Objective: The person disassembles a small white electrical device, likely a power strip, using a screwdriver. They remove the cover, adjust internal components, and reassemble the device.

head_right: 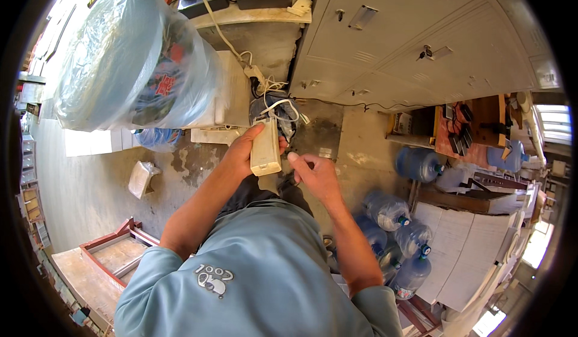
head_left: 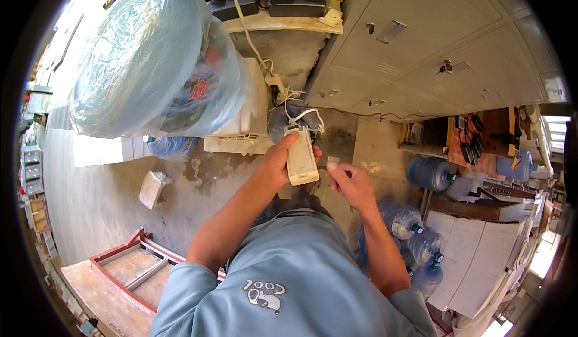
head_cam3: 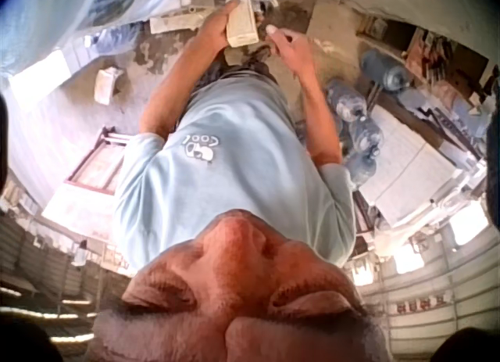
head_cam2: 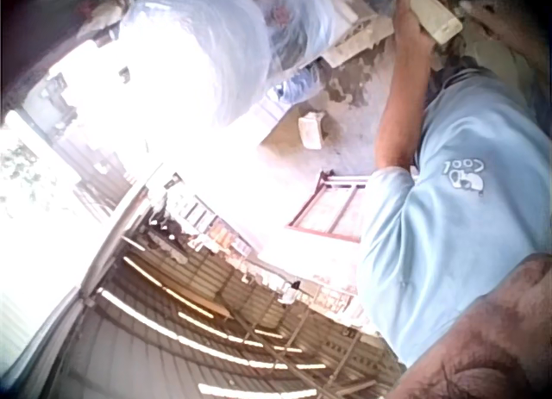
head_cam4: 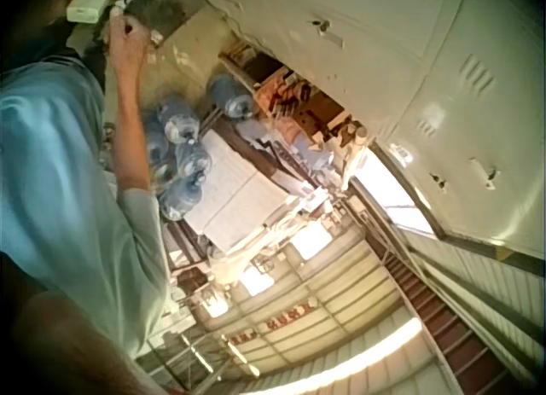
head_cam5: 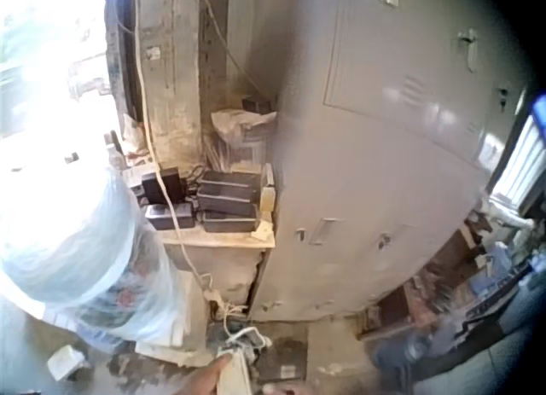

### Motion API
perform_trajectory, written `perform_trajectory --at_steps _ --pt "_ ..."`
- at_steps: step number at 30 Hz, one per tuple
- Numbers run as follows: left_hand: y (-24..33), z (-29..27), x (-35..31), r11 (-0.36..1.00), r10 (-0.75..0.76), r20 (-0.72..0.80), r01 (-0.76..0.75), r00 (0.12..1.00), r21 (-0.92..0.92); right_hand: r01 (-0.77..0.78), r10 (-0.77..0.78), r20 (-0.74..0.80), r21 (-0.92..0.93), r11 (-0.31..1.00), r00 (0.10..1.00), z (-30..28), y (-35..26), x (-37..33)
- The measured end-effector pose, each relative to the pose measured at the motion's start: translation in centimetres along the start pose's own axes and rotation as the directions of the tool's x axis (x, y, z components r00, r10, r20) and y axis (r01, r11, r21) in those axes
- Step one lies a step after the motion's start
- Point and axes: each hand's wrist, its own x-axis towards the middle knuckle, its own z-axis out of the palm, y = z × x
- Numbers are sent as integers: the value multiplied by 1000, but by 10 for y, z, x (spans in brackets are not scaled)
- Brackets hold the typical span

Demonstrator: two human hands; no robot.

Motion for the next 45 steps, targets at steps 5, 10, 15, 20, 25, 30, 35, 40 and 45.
perform_trajectory --at_steps 5,10,15,20,25,30,35,40,45 --pt "-13 6 14 1000 -10 78 9 997 16 -90 92 32 -64 994 995 -3 -15 -6" --pt "-19 22 9 994 47 174 -64 984 89 -150 140 115 84 985 983 -7 -10 -7" --pt "-24 34 -7 988 28 426 -89 904 123 -123 88 193 179 976 977 -20 -3 -13" --pt "-34 16 -7 992 -36 535 -35 844 121 -115 39 325 217 969 945 -29 23 -11" --pt "-37 16 -2 899 15 283 -137 959 417 -86 51 353 85 993 934 -26 32 -4" --pt "-52 21 3 689 313 120 -312 942 654 30 -41 246 47 998 968 -12 30 -5" --pt "-63 15 1 349 518 173 -391 838 852 -4 1 273 10 1000 962 -9 33 3" --pt "-60 14 -9 452 441 210 -418 873 788 35 -62 281 101 994 958 -11 39 0" --pt "-55 8 -19 573 366 311 -476 877 667 7 0 258 -27 1000 966 -12 36 -1"
